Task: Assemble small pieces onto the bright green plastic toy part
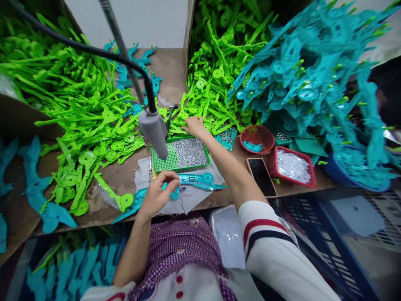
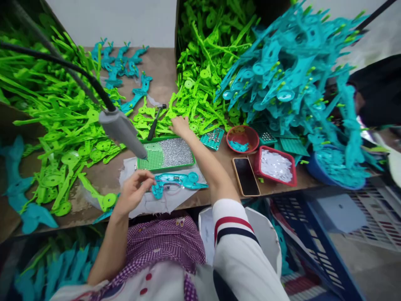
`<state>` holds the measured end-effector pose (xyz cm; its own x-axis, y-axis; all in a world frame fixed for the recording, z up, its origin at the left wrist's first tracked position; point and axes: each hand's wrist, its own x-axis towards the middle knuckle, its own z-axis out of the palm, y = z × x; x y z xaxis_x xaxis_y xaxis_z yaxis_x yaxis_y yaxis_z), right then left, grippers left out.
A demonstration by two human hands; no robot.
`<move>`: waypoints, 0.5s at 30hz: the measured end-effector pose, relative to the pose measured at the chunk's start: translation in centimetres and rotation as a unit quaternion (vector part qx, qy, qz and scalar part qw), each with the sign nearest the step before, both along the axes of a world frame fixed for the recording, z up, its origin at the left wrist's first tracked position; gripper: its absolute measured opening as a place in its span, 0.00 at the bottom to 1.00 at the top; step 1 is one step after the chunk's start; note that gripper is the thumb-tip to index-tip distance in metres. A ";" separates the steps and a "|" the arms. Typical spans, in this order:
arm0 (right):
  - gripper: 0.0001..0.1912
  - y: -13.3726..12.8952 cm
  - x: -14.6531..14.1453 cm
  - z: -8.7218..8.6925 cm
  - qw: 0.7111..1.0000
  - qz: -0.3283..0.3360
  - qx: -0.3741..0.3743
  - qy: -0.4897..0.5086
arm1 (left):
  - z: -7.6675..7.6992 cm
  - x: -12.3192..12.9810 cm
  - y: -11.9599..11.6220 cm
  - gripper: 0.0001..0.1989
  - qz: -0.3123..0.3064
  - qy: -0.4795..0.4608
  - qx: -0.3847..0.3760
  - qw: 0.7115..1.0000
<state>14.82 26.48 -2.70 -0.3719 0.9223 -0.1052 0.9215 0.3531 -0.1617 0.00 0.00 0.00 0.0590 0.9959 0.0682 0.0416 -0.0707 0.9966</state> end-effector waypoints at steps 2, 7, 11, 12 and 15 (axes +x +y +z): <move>0.18 0.0 -0.2 0.4 1.000 0.002 0.004 0.001 | -0.2 0.9 0.9 0.09 -0.022 0.017 0.027 0.999; 0.17 -0.6 -0.1 2.8 0.999 -0.038 -0.014 -0.004 | -3.5 1.9 1.3 0.06 -0.096 0.180 0.097 0.974; 0.20 -2.5 0.4 5.1 0.998 -0.066 0.015 -0.020 | -6.4 2.4 1.5 0.06 -0.145 0.329 0.168 0.918; 0.19 -3.2 0.7 5.7 0.997 -0.062 0.021 -0.027 | -7.0 2.6 1.6 0.06 -0.151 0.358 0.181 0.903; 0.17 -5.7 2.5 7.2 0.997 -0.056 0.025 -0.035 | -8.4 3.0 1.7 0.07 -0.156 0.420 0.207 0.870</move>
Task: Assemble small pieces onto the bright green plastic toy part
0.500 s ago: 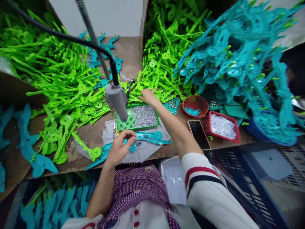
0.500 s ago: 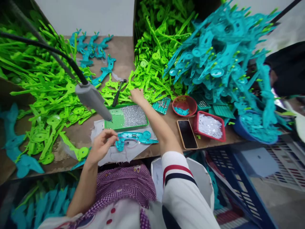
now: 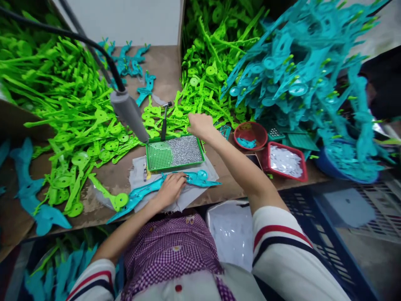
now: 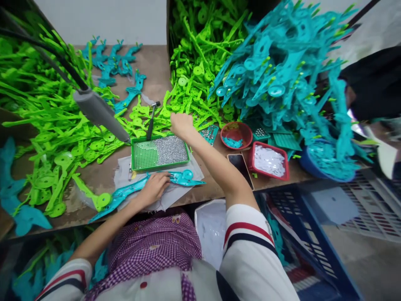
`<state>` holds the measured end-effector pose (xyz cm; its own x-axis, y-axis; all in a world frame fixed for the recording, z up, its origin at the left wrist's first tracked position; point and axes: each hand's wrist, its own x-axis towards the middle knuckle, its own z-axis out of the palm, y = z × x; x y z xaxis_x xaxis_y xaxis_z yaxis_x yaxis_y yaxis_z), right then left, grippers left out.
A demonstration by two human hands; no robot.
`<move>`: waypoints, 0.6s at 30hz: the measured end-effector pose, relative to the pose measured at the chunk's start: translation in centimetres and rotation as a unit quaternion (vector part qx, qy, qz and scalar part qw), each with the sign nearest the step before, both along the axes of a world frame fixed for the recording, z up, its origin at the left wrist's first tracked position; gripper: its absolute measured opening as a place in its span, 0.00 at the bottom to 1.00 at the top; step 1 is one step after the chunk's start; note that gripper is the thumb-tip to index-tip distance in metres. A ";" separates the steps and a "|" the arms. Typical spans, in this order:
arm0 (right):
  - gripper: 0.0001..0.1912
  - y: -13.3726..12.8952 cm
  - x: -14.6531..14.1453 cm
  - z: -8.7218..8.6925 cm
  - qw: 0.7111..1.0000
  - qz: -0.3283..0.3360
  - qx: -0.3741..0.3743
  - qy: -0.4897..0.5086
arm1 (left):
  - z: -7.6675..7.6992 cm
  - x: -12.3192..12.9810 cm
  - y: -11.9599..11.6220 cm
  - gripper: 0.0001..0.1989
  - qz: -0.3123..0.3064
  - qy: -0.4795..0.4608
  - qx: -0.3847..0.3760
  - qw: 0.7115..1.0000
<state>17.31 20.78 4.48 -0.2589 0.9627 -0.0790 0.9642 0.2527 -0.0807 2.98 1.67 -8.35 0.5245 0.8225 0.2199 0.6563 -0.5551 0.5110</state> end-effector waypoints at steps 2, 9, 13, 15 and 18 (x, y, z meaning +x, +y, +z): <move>0.14 -2.1 1.9 0.6 0.999 -0.021 -0.006 0.030 | -0.7 0.1 -0.1 0.07 0.005 0.022 0.007 1.000; 0.17 -11.1 2.3 -1.4 0.854 -0.097 -0.011 0.511 | -2.1 -0.1 -0.3 0.08 0.015 0.032 0.028 0.999; 0.17 -13.9 -1.2 -3.7 0.734 -0.149 -0.022 0.662 | -1.9 -0.2 -0.4 0.10 0.013 0.036 0.017 0.999; 0.18 -14.6 -0.6 -4.6 0.726 -0.157 -0.032 0.669 | -1.5 -0.3 -0.7 0.10 0.013 0.035 0.005 0.999; 0.21 -15.7 3.4 -6.5 0.738 -0.181 -0.076 0.646 | -1.0 -0.6 -1.3 0.09 0.005 0.022 -0.004 1.000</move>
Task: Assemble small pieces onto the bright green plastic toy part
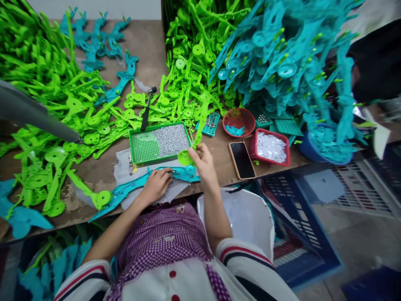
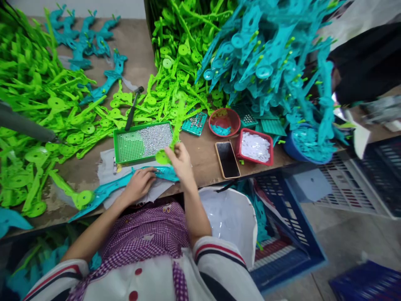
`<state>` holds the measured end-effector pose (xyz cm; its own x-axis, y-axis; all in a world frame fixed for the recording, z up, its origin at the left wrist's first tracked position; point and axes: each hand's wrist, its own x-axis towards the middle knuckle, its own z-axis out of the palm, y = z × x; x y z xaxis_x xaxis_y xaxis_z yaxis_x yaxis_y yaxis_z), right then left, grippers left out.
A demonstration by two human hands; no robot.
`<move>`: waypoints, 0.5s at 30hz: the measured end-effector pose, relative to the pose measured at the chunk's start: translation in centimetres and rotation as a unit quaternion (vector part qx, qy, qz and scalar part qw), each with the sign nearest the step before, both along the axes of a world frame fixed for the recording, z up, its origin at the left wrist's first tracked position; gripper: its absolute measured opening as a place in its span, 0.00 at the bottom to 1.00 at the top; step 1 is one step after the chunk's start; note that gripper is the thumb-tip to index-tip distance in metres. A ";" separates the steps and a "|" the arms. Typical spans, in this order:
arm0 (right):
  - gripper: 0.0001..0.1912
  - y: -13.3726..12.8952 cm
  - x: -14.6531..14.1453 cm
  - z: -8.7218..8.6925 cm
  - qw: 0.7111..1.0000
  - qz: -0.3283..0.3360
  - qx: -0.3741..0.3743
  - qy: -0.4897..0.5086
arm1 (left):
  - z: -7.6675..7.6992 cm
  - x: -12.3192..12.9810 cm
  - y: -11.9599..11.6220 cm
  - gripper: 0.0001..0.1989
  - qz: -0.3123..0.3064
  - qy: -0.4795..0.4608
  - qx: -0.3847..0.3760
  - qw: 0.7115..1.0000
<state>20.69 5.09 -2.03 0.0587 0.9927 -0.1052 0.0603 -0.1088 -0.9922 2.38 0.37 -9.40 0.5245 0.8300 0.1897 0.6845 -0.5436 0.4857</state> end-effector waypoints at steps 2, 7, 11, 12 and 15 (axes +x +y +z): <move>0.25 -0.9 2.9 -1.7 0.998 -0.011 -0.060 0.006 | 0.1 -0.1 -0.3 0.09 -0.004 -0.009 0.004 1.000; 0.31 -1.9 5.6 -5.4 0.989 -0.056 -0.128 -0.040 | 0.2 -0.3 -0.5 0.09 0.007 -0.017 0.003 1.000; 0.23 -2.2 5.6 -5.8 0.968 -0.021 -0.147 -0.203 | 0.3 -0.4 -0.8 0.09 0.004 -0.009 -0.002 1.000; 0.21 -2.4 5.6 -5.7 0.956 -0.016 -0.155 -0.248 | 0.3 -0.4 -1.0 0.09 0.003 -0.010 0.004 1.000; 0.18 -3.0 5.5 -5.0 0.917 -0.004 -0.187 -0.353 | 0.3 -0.6 -1.5 0.09 -0.005 -0.011 0.022 1.000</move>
